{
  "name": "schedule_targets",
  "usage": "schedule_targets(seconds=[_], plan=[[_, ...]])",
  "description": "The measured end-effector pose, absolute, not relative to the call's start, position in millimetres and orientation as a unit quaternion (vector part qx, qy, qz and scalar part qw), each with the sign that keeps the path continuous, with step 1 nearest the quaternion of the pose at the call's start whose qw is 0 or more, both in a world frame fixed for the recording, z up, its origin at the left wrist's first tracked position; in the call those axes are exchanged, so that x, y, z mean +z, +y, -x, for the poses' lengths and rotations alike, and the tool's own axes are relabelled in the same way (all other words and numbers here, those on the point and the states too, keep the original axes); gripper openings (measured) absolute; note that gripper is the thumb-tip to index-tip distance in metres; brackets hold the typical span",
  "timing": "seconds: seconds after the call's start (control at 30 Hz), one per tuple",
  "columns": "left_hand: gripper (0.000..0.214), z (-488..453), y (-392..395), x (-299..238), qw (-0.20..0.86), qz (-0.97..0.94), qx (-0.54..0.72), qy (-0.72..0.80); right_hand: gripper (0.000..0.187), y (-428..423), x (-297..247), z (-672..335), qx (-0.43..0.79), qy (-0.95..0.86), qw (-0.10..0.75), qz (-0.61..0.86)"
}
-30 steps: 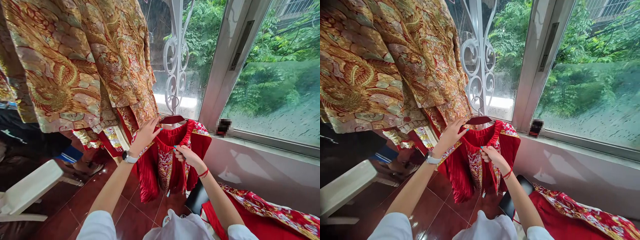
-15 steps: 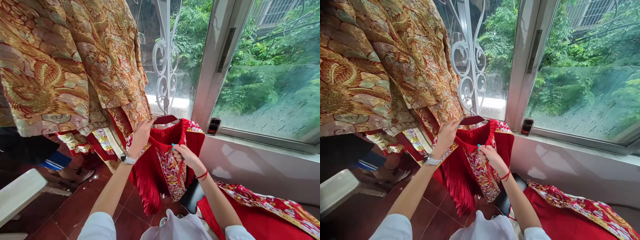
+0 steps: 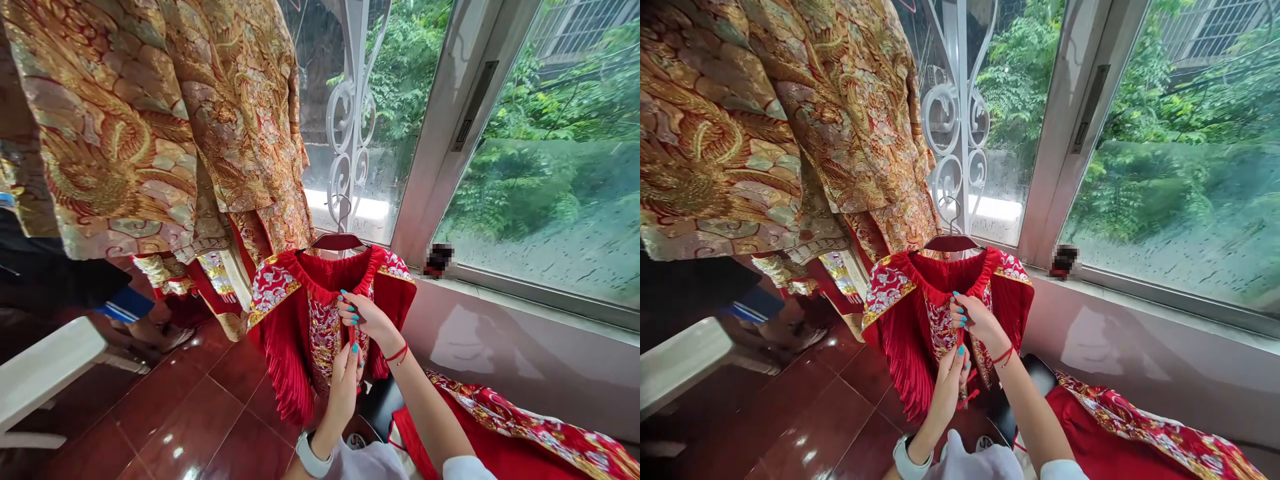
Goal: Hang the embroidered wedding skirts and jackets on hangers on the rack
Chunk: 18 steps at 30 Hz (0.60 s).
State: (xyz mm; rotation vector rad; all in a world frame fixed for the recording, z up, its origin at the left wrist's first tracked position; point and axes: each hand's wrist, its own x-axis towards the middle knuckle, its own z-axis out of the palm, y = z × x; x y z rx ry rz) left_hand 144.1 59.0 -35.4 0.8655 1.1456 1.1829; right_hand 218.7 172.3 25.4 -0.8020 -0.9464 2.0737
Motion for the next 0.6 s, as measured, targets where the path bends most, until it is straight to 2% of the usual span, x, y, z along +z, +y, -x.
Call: schedule_targets(seconds=[0.23,0.47,0.6], plan=[[0.070,-140.5,34.9,-2.0,0.596,-0.374,0.505,0.500,0.029,202.2,54.0,-209.4,0.835,-0.316,0.331,0.306],[0.060,-113.8,62.9,-25.5,0.592,-0.439,0.471,0.485,0.040,198.6,44.4,-201.5,0.790,-0.370,0.370,0.320],[0.051,-95.5,106.7,-17.1,0.547,-0.454,0.520,0.473,0.043,197.4,40.7,-199.2,0.775,-0.396,0.373,0.321]])
